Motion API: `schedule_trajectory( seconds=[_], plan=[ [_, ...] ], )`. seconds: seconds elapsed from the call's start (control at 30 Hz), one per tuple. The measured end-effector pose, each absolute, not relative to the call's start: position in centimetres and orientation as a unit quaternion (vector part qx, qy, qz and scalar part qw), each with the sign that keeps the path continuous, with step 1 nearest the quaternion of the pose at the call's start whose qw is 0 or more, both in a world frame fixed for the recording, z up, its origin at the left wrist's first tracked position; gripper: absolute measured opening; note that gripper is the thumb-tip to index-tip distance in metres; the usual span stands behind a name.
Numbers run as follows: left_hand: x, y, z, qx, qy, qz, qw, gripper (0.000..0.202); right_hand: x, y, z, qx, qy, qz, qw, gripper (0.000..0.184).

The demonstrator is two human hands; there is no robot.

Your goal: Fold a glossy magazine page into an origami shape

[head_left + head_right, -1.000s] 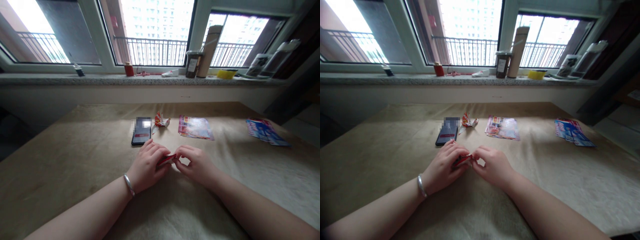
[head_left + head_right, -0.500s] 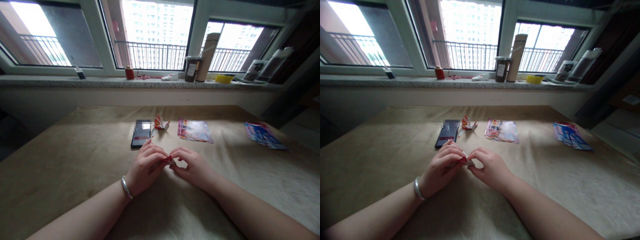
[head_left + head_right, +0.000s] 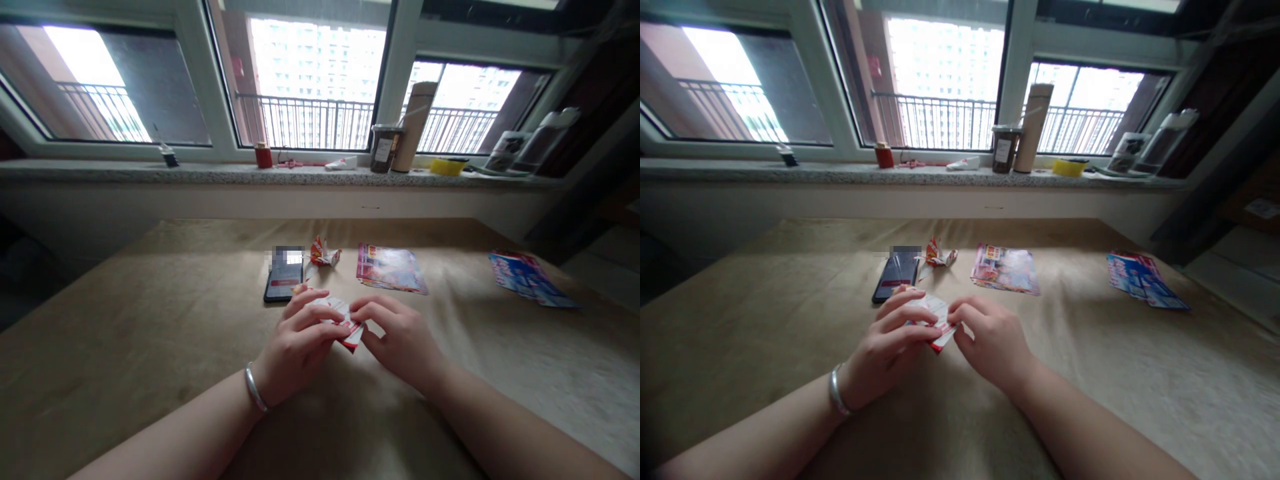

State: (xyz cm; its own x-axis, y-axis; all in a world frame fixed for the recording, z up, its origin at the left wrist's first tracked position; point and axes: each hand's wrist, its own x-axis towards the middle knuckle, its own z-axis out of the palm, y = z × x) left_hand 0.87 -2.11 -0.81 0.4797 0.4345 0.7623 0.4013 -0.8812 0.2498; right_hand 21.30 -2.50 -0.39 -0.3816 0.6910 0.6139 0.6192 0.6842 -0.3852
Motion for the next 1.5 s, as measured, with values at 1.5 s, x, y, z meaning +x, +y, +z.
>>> schedule_trajectory(
  seconds=[1.5],
  plan=[
    [0.9, -1.8, -0.9, 0.806, 0.268, 0.507, 0.148, 0.008, 21.8, -2.0, 0.4, -0.281, -0.843, 0.001, 0.460, 0.012]
  ],
)
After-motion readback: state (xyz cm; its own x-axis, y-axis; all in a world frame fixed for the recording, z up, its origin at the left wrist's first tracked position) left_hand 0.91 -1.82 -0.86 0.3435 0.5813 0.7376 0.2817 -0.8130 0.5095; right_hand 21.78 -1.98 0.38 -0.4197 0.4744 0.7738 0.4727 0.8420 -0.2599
